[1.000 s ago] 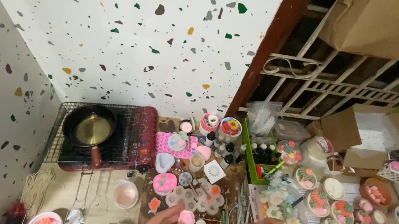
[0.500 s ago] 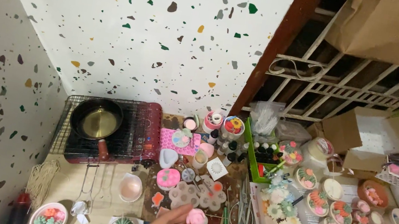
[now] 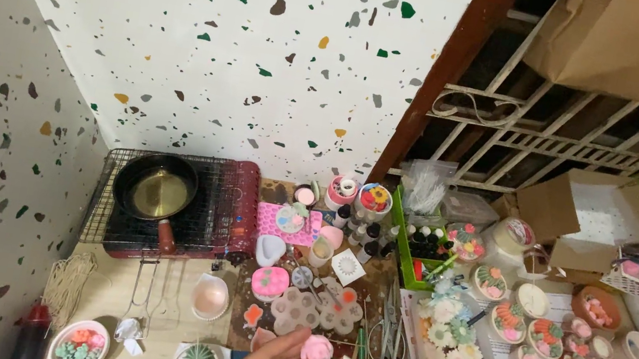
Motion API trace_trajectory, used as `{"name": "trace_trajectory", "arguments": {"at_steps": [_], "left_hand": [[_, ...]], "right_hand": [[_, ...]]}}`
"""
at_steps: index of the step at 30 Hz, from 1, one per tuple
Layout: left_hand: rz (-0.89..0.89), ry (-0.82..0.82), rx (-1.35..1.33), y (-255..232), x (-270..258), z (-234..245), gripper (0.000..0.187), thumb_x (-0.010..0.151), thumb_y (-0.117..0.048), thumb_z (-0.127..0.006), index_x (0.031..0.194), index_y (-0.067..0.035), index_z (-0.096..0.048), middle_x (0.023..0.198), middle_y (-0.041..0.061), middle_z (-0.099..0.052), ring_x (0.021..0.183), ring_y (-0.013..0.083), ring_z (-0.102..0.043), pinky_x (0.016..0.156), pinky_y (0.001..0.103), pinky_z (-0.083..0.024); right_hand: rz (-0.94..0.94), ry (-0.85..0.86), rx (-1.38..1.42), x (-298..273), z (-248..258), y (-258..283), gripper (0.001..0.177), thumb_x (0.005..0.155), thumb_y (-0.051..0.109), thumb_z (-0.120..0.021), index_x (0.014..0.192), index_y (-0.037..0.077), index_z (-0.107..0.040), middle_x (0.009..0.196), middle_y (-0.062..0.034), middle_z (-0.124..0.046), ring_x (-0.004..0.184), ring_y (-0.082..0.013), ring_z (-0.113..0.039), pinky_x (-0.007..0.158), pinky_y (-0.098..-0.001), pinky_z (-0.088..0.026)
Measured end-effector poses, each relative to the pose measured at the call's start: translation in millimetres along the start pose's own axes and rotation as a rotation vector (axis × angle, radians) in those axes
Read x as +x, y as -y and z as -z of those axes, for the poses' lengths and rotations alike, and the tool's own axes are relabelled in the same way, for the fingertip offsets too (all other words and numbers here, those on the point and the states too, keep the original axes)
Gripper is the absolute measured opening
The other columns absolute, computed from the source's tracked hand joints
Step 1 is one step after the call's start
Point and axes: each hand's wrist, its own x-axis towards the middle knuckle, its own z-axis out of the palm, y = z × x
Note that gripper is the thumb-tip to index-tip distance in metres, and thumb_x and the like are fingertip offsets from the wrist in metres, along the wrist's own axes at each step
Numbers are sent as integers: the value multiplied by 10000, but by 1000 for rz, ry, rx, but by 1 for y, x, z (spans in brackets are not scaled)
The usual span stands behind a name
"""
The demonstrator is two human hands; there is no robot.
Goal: Assembling and decorating handmade candles with various wax components and melted wax.
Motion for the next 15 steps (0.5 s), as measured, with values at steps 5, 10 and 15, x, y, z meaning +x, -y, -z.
{"name": "trace_trajectory", "arguments": {"at_steps": [5, 10, 15], "left_hand": [[-3, -13, 49, -4, -2, -2, 431, 820, 73, -771, 1246, 65, -705, 1075, 227, -840, 1033, 239, -803, 979, 325, -561], [30, -56, 36, -7, -2, -6, 421, 807, 75, -760, 1225, 57, -713, 1070, 212, -841, 1031, 226, -809, 972, 322, -573], [16, -100, 176, -9, -2, -6, 410, 808, 59, -787, 1215, 43, -744, 1028, 206, -854, 980, 216, -813, 944, 299, -575]], "right_hand": [[340, 90, 122, 16, -11, 40, 395, 1148, 229, -478, 1522, 107, -503, 1707, -277, -307, 1646, -434, -136, 1323, -575, -81], [501, -106, -102, 14, -39, 22, 347, 1124, 209, -568, 1460, 124, -563, 1622, -315, -441, 1579, -511, -302, 1295, -652, -204], [377, -213, -175, 2, -38, 51, 325, 1069, 84, -597, 1392, 40, -588, 1539, -352, -508, 1499, -507, -433, 1236, -606, -325]]}}
